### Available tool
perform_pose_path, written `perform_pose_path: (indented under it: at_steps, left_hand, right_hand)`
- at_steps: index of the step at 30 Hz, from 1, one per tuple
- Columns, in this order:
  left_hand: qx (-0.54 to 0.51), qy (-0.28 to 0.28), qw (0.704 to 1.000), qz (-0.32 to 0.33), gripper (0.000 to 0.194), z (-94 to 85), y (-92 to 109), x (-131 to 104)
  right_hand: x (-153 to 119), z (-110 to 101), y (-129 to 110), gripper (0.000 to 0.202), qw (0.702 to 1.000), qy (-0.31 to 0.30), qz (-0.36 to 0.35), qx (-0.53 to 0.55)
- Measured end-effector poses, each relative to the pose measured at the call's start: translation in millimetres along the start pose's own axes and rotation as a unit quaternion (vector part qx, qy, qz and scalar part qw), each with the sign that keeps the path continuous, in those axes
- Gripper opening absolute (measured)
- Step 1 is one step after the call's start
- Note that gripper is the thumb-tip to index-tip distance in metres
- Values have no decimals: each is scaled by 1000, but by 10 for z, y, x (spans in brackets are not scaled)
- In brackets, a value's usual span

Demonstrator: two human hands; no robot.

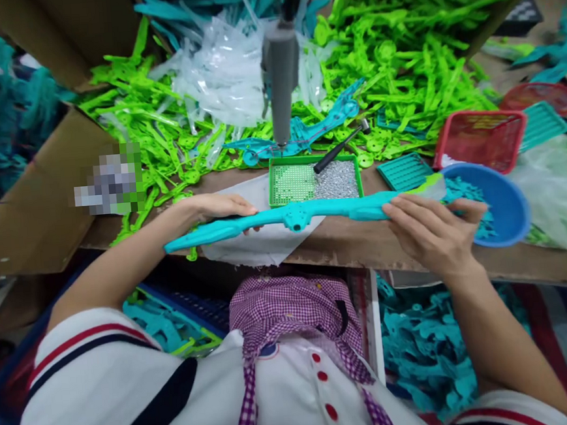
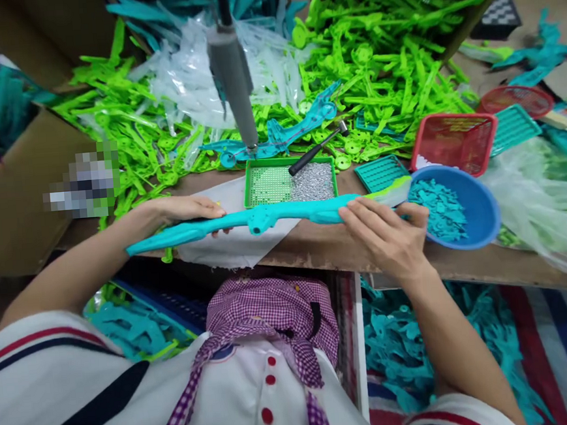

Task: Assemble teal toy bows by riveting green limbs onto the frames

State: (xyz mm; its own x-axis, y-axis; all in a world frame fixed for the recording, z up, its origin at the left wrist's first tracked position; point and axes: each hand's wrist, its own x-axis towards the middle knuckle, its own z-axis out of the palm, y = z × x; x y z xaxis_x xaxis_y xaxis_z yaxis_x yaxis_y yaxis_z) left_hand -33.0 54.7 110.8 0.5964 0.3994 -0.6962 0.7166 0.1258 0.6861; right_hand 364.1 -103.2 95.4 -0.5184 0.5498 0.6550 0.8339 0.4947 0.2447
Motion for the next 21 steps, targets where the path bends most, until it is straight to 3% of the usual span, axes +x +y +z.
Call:
perform_pose_path:
  at_steps: [2,4,5,8,11,13,16,19,21]
  left_hand:
    - [65,28,996,50,52,-68,-5,-161]
    - [152,116,976,103,53,-29,-64,-429]
    - [198,193,953,125,52,45,-118,-577]
    - [311,408,842,165,51,431,-348,-911]
    - [285,512,793,166,44,814,-570,-947]
    - [261,547,777,170,40,936,-661,-845]
    - [271,562,758,190,31,927,-723,-665]
    - [294,577,735,200,25,860,-751,-552]
    - [308,595,713,205,22,851,-780,-519]
  right_hand:
    - [12,-20,30,39,1000,7,3,-9]
    - [-34,-26,52,39,1000,16,17,-6]
    - [-76,-23,60,39,999,20,30,-1]
    - [-220,5,76,41,996,11,91,16]
    - [-305,48,94,49,994,7,107,38]
    - [-319,85,110,55,994,11,98,47]
    - [-330,155,139,55,994,29,95,33]
    - [-392,217,165,47,994,53,88,25]
    - [-479,221,172,33,991,39,122,30]
